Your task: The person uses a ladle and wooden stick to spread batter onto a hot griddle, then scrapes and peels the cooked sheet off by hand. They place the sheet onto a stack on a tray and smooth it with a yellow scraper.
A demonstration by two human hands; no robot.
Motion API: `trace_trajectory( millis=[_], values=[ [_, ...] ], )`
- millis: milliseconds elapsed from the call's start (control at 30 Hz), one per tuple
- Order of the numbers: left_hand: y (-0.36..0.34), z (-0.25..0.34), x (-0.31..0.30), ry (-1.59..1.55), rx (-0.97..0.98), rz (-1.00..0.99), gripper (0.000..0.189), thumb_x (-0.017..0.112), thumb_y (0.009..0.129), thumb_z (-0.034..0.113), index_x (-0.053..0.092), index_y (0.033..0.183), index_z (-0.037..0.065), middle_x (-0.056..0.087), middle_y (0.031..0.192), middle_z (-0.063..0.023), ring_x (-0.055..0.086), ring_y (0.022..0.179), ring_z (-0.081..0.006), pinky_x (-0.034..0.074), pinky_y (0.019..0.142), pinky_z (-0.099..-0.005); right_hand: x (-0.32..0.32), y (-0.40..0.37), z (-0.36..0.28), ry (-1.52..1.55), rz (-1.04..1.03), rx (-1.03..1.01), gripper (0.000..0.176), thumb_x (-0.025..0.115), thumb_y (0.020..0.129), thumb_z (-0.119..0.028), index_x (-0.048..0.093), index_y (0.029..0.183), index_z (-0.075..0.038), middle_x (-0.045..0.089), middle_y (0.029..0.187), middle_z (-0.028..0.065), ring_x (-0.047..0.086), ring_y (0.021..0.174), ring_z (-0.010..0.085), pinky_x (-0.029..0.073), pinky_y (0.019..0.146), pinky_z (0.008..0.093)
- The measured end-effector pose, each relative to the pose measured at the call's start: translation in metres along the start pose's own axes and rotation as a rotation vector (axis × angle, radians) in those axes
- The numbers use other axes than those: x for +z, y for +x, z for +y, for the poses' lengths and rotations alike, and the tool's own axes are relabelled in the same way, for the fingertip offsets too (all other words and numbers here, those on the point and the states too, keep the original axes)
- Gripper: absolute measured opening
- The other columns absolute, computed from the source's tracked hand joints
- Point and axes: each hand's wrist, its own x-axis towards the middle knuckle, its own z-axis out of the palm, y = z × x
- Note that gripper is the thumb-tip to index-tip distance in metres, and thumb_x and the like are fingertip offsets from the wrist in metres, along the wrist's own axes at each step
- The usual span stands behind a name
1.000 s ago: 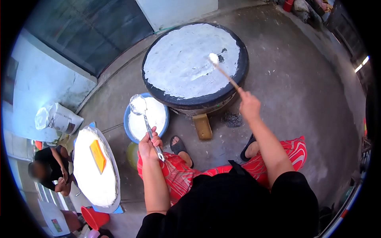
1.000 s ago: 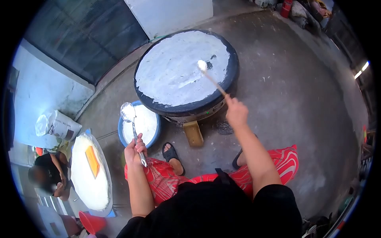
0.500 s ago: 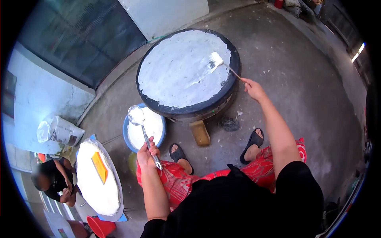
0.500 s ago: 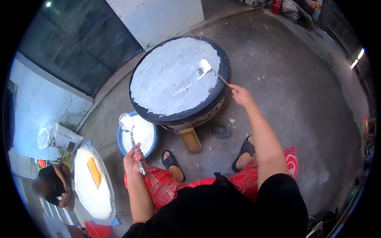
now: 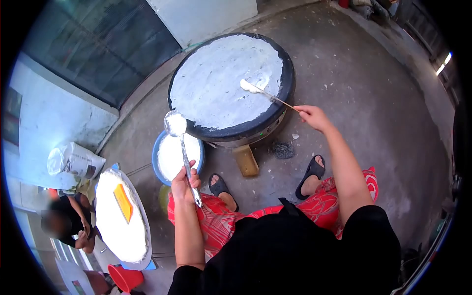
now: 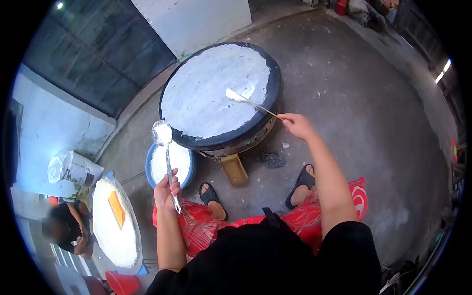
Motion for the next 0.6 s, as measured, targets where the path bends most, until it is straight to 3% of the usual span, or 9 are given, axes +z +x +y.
trace_trajectory(
  millis=[100, 167, 233, 333, 433, 500, 533, 567, 600],
  values=[
    [-0.005, -0.009, 0.011, 0.156, 0.049, -0.013, 0.033, 0.034, 0.090, 0.020, 0.044, 0.109, -0.004, 0.049, 0.070, -0.0091, 0.039, 0.049, -0.0116, 0.032, 0.041, -0.0224, 0.001, 0.010, 0.041, 0.109, 0.117, -0.043, 0.028, 0.048, 0.084, -0.008, 0.057, 0.111, -0.012, 0.054, 0.071, -0.0016, 0.049, 0.062, 0.0082, 0.043, 0.059, 0.0231],
    [-0.005, -0.016, 0.020, 0.223, 0.061, -0.016, 0.032, 0.035, 0.089, 0.019, 0.046, 0.107, -0.004, 0.051, 0.068, -0.0101, 0.041, 0.048, -0.0125, 0.033, 0.041, -0.0235, 0.028, 0.009, 0.046, 0.148, 0.261, 0.046, 0.026, 0.050, 0.083, -0.013, 0.058, 0.108, -0.012, 0.063, 0.091, 0.0070, 0.058, 0.079, 0.0166, 0.045, 0.073, 0.0283],
    [-0.002, -0.022, 0.031, 0.250, 0.030, -0.025, 0.031, 0.035, 0.089, 0.019, 0.047, 0.105, -0.004, 0.051, 0.067, -0.0095, 0.041, 0.046, -0.0127, 0.033, 0.040, -0.0243, 0.059, -0.006, 0.022, 0.085, 0.174, -0.050, 0.025, 0.049, 0.083, -0.013, 0.058, 0.107, -0.012, 0.061, 0.103, 0.0099, 0.059, 0.090, 0.0205, 0.045, 0.077, 0.0308],
    [-0.003, -0.029, 0.045, 0.291, -0.001, -0.036, 0.029, 0.035, 0.089, 0.019, 0.047, 0.103, -0.003, 0.051, 0.064, -0.0086, 0.041, 0.044, -0.0134, 0.033, 0.038, -0.0249, 0.042, -0.027, -0.007, -0.058, 0.113, -0.025, 0.025, 0.049, 0.084, -0.012, 0.059, 0.106, -0.012, 0.063, 0.093, 0.0080, 0.059, 0.080, 0.0169, 0.046, 0.072, 0.0287],
    [0.001, -0.035, 0.048, 0.361, 0.015, -0.031, 0.027, 0.036, 0.089, 0.018, 0.047, 0.101, -0.003, 0.050, 0.062, -0.0088, 0.041, 0.043, -0.0137, 0.033, 0.037, -0.0251, 0.029, -0.027, 0.012, 0.093, 0.040, -0.048, 0.025, 0.048, 0.084, -0.012, 0.058, 0.107, -0.012, 0.061, 0.081, 0.0050, 0.055, 0.070, 0.0116, 0.045, 0.066, 0.0259],
    [0.008, -0.041, 0.051, 0.489, 0.078, -0.050, 0.025, 0.038, 0.088, 0.018, 0.047, 0.099, -0.002, 0.051, 0.061, -0.0084, 0.042, 0.042, -0.0143, 0.033, 0.036, -0.0255, 0.053, -0.018, 0.046, 0.231, 0.296, 0.020, 0.025, 0.047, 0.085, -0.011, 0.058, 0.108, -0.012, 0.057, 0.074, 0.0020, 0.050, 0.063, 0.0084, 0.044, 0.063, 0.0236],
    [0.013, -0.045, 0.052, 0.528, 0.089, -0.041, 0.023, 0.039, 0.088, 0.018, 0.047, 0.097, 0.000, 0.052, 0.060, -0.0076, 0.044, 0.043, -0.0138, 0.035, 0.036, -0.0255, 0.068, -0.031, 0.025, 0.256, 0.285, 0.058, 0.025, 0.047, 0.085, -0.012, 0.057, 0.109, -0.013, 0.059, 0.075, 0.0035, 0.053, 0.063, 0.0093, 0.045, 0.061, 0.0240],
    [0.020, -0.048, 0.054, 0.527, 0.090, -0.040, 0.023, 0.039, 0.088, 0.018, 0.047, 0.097, 0.000, 0.052, 0.060, -0.0076, 0.044, 0.043, -0.0138, 0.035, 0.036, -0.0255, 0.089, -0.029, 0.031, 0.103, 0.292, -0.156, 0.025, 0.046, 0.085, -0.012, 0.057, 0.109, -0.013, 0.060, 0.075, 0.0054, 0.054, 0.063, 0.0092, 0.045, 0.059, 0.0247],
    [0.029, -0.051, 0.054, 0.577, 0.089, -0.013, 0.023, 0.039, 0.088, 0.019, 0.048, 0.097, 0.000, 0.052, 0.061, -0.0072, 0.045, 0.043, -0.0132, 0.036, 0.037, -0.0254, 0.097, -0.037, 0.013, 0.042, 0.253, -0.123, 0.025, 0.045, 0.086, -0.012, 0.056, 0.109, -0.012, 0.061, 0.074, 0.0067, 0.056, 0.063, 0.0099, 0.046, 0.058, 0.0257]
  ],
)
